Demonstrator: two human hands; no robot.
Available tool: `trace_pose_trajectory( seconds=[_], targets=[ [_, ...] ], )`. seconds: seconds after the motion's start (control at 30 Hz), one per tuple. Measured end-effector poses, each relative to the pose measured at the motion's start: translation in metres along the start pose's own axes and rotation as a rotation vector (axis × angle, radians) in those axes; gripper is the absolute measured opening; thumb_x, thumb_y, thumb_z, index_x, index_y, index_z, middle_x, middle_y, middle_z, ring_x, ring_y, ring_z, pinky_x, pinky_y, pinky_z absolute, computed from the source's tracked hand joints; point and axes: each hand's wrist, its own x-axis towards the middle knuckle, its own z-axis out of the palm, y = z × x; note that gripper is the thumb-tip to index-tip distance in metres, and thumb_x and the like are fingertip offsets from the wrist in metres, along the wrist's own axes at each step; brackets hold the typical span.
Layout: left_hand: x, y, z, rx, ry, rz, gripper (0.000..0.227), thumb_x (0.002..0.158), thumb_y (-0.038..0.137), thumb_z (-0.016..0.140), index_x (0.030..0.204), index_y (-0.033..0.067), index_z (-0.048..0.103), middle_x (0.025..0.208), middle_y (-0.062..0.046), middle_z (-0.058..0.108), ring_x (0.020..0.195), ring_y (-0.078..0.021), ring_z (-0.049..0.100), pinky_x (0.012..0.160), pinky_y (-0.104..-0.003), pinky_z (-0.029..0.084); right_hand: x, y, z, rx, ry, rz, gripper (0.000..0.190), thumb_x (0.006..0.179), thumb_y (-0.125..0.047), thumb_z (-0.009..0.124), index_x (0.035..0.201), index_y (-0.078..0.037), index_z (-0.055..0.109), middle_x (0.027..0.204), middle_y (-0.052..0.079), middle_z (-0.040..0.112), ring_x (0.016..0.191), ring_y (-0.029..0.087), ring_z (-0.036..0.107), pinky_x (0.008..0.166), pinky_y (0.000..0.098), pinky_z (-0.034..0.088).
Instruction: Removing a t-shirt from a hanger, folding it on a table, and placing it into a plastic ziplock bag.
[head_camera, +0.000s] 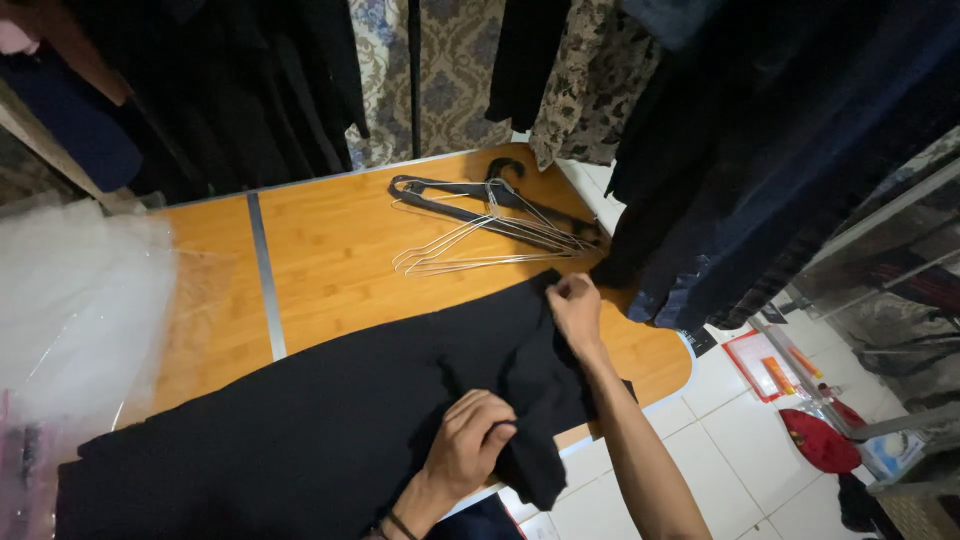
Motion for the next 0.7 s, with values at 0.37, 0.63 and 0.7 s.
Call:
trace_pose_trajectory(
  seconds=[0.37,0.63,0.7],
  targets=[
    [0.006,0.021,-0.022,-0.114,-0.251,-0.247,0.023,0.101,0.020,0.061,0.093,0.0000,0.068,0.091,-0.013,0.074,0.087,-0.0328,0.071,0.081,-0.042,0.055,-0.007,-0.018,-0.006,-0.077,0.024,-0.086,0.022,0.080,-0.015,0.073,0.091,0.001,0.064,0.095,0.019,0.063,0.083,0.035,0.064,0.075,0.0419,0.053],
    [0.047,-0.016,-0.049,0.079,-0.206,-0.263,0.027,0.099,0.024,0.059,0.115,0.0051,0.069,0.126,-0.014,0.071,0.123,-0.0318,0.064,0.107,-0.042,0.049,-0.019,-0.080,-0.025,-0.264,-0.346,-0.402,0.048,0.094,-0.023,0.061,0.139,-0.009,0.057,0.151,0.013,0.054,0.129,0.033,0.056,0.101,0.0492,0.046],
    [0.043,-0.049,-0.047,0.296,-0.199,-0.241,0.038,0.100,0.030,0.056,0.127,0.0045,0.063,0.137,-0.015,0.063,0.133,-0.0332,0.054,0.112,-0.046,0.039,-0.020,-0.062,-0.019,-0.303,-0.393,-0.428,0.050,0.098,-0.030,0.058,0.143,-0.008,0.054,0.152,0.013,0.052,0.135,0.032,0.052,0.108,0.0489,0.043]
  ],
)
